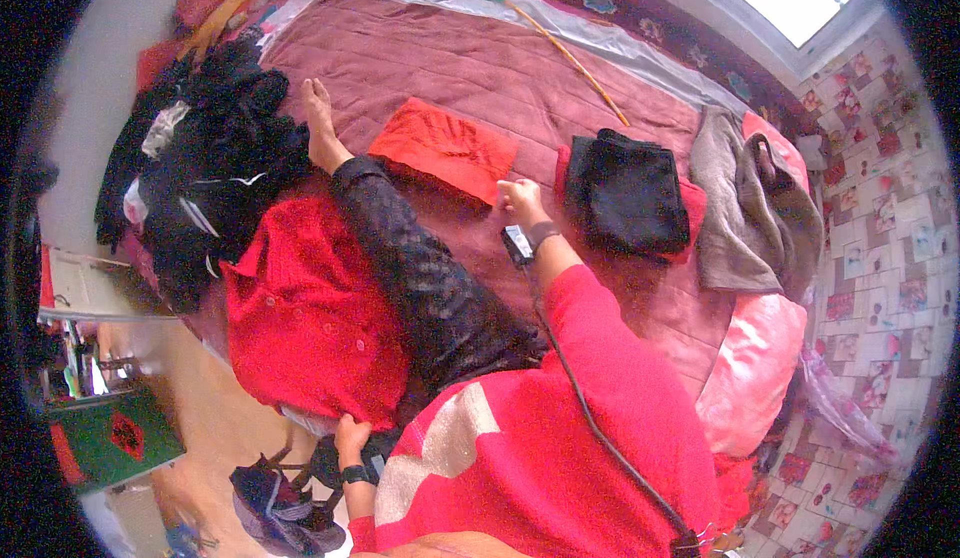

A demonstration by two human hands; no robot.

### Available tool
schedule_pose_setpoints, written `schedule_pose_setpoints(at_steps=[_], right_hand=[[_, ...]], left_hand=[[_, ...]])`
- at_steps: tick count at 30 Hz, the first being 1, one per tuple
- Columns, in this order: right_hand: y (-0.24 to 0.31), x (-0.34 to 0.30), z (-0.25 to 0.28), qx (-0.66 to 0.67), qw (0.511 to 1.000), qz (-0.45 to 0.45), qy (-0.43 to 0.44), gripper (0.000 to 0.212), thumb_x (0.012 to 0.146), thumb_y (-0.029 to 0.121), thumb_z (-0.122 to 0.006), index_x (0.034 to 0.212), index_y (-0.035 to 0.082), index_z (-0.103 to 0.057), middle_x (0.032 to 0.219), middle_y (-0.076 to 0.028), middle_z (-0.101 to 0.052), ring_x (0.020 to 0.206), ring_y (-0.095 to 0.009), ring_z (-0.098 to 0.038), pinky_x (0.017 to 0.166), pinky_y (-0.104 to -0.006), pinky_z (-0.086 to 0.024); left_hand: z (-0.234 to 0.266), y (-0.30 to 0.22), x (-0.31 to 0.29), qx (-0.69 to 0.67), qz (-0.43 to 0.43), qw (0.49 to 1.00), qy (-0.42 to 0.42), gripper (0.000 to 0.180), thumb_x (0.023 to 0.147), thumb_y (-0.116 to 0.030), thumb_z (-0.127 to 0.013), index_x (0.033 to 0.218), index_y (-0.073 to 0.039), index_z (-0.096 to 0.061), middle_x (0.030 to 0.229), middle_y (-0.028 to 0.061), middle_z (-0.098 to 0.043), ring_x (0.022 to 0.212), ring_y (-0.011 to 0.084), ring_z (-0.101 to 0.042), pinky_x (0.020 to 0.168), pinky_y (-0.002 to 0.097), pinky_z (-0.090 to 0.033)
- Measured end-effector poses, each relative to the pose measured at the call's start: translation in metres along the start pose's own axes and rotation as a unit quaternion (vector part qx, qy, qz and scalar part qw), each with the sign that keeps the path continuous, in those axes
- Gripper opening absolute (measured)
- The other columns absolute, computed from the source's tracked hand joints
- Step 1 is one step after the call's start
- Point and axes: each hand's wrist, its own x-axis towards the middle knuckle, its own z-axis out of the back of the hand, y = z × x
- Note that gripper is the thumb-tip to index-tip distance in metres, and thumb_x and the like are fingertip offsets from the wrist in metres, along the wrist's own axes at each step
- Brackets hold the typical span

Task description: The person lies on a bed and folds a red knitted cardigan by hand. They smooth the garment, fold the sleeves inward, fold the body in half, and then fold it again into a compact rectangle.

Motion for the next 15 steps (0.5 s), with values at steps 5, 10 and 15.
schedule_pose_setpoints(at_steps=[5, 10, 15], right_hand=[[-0.003, 0.028, -0.029, 0.072, 0.997, -0.04, -0.012, 0.045, 0.076, 0.027, -0.08, 0.113, 0.01, -0.061, 0.094, -0.005, -0.063, 0.078, -0.018, -0.059, 0.063, -0.0333, -0.048], [-0.001, 0.036, -0.053, 0.161, 0.974, -0.104, 0.118, 0.043, 0.074, 0.03, -0.081, 0.112, 0.018, -0.065, 0.109, -0.004, -0.068, 0.095, -0.021, -0.063, 0.078, -0.0474, -0.05], [0.014, 0.03, -0.06, 0.169, 0.971, -0.074, 0.155, 0.027, 0.079, 0.02, -0.072, 0.103, 0.007, -0.069, 0.104, -0.009, -0.071, 0.093, -0.026, -0.068, 0.089, -0.0404, -0.053]], left_hand=[[0.009, -0.014, 0.007, 0.026, 0.016, 0.999, 0.019, 0.042, 0.068, -0.029, -0.065, 0.098, 0.001, -0.067, 0.106, 0.0281, -0.065, 0.104, 0.0435, -0.062, 0.089, 0.0482, -0.049], [0.01, -0.017, 0.013, -0.024, 0.008, 1.0, -0.006, 0.04, 0.067, -0.028, -0.065, 0.092, 0.002, -0.068, 0.099, 0.0282, -0.066, 0.1, 0.0431, -0.063, 0.086, 0.0478, -0.05], [0.009, -0.016, 0.013, -0.029, 0.01, 1.0, -0.002, 0.04, 0.067, -0.029, -0.066, 0.092, 0.001, -0.067, 0.1, 0.0278, -0.066, 0.1, 0.0435, -0.063, 0.086, 0.0483, -0.05]])
